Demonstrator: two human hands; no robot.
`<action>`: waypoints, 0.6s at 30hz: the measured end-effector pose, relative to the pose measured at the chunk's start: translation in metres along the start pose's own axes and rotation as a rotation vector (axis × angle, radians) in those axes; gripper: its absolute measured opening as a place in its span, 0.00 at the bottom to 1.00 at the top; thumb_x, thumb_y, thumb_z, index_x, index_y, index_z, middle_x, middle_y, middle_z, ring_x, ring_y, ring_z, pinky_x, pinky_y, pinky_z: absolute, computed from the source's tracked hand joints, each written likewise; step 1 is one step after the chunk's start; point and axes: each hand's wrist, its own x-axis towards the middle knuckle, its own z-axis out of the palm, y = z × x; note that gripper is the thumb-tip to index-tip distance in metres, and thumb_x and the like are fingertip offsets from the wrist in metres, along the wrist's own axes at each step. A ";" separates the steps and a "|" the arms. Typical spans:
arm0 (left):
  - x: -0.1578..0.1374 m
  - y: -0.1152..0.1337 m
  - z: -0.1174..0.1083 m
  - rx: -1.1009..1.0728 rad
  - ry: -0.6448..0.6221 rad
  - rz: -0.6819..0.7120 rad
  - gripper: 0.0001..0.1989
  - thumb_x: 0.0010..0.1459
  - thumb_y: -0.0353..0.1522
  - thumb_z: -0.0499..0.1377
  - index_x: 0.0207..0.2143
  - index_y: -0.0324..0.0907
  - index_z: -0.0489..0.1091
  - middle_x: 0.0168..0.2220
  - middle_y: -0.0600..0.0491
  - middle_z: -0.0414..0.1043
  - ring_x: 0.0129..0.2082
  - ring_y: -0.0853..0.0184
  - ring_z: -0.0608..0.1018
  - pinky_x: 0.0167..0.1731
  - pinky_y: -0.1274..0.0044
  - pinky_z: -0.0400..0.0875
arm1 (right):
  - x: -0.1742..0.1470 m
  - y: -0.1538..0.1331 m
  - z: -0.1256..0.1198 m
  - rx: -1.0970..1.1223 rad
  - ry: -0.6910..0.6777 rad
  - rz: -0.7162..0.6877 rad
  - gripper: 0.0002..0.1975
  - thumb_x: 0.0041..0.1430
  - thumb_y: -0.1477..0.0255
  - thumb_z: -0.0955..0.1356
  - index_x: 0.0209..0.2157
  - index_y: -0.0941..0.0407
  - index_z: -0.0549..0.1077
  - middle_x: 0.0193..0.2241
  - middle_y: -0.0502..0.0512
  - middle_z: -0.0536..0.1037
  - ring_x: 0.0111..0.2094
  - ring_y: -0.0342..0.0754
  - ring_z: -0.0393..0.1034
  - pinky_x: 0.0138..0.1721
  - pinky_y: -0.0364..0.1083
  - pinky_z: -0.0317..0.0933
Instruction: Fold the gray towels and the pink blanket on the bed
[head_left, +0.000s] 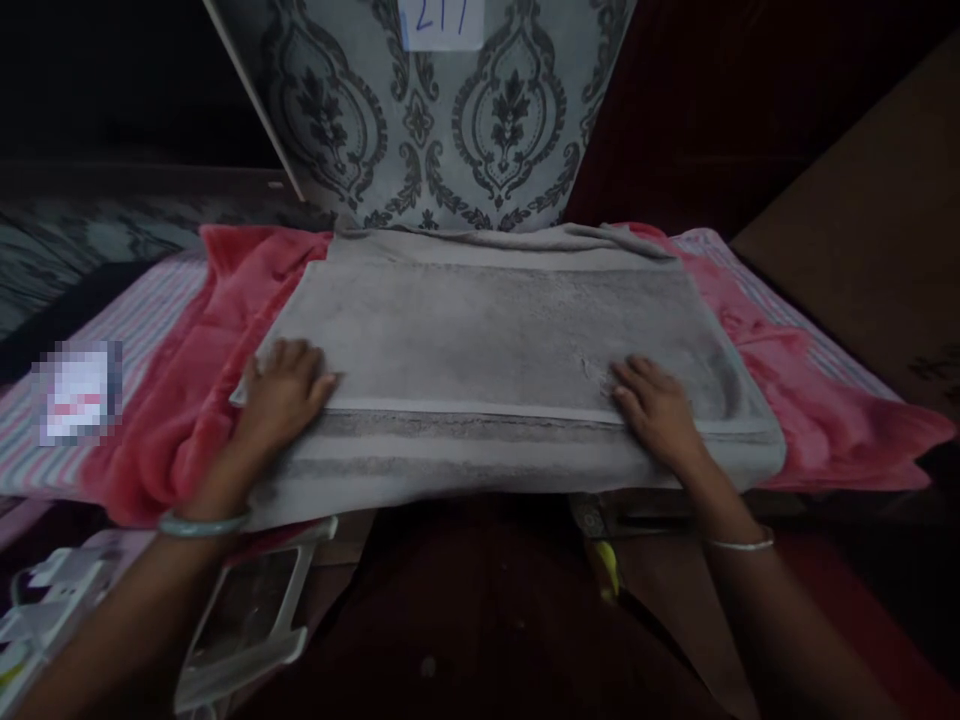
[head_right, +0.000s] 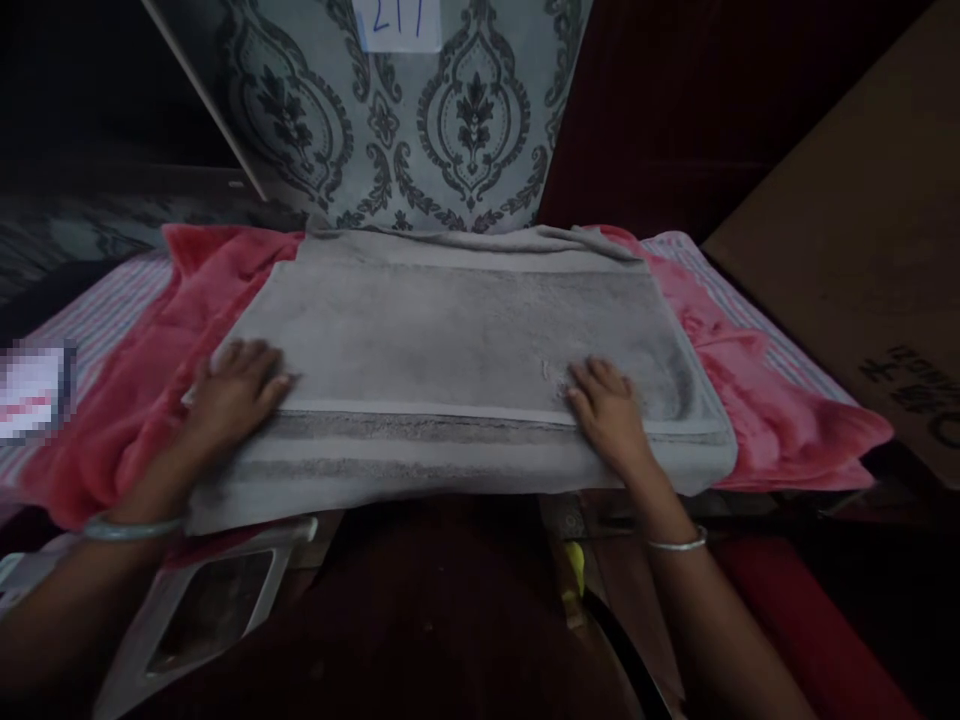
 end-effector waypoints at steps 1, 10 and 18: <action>-0.002 0.018 0.001 -0.038 -0.003 0.101 0.29 0.68 0.46 0.45 0.64 0.44 0.65 0.68 0.42 0.60 0.69 0.45 0.59 0.65 0.48 0.54 | 0.000 -0.017 0.004 0.054 -0.010 -0.089 0.28 0.72 0.57 0.55 0.62 0.54 0.71 0.66 0.65 0.66 0.68 0.63 0.56 0.64 0.68 0.54; -0.031 0.086 0.024 -0.250 0.066 0.368 0.16 0.68 0.36 0.50 0.47 0.41 0.75 0.46 0.41 0.74 0.46 0.54 0.73 0.46 0.61 0.70 | -0.016 -0.098 0.034 0.268 0.032 -0.361 0.20 0.72 0.62 0.59 0.57 0.50 0.76 0.60 0.58 0.74 0.64 0.57 0.63 0.63 0.64 0.59; -0.050 0.058 0.008 -0.387 0.114 0.228 0.12 0.67 0.34 0.51 0.37 0.43 0.74 0.38 0.46 0.74 0.42 0.59 0.73 0.46 0.64 0.70 | -0.026 -0.087 0.040 0.384 0.086 -0.311 0.19 0.70 0.59 0.61 0.51 0.48 0.79 0.54 0.58 0.78 0.58 0.59 0.70 0.60 0.64 0.62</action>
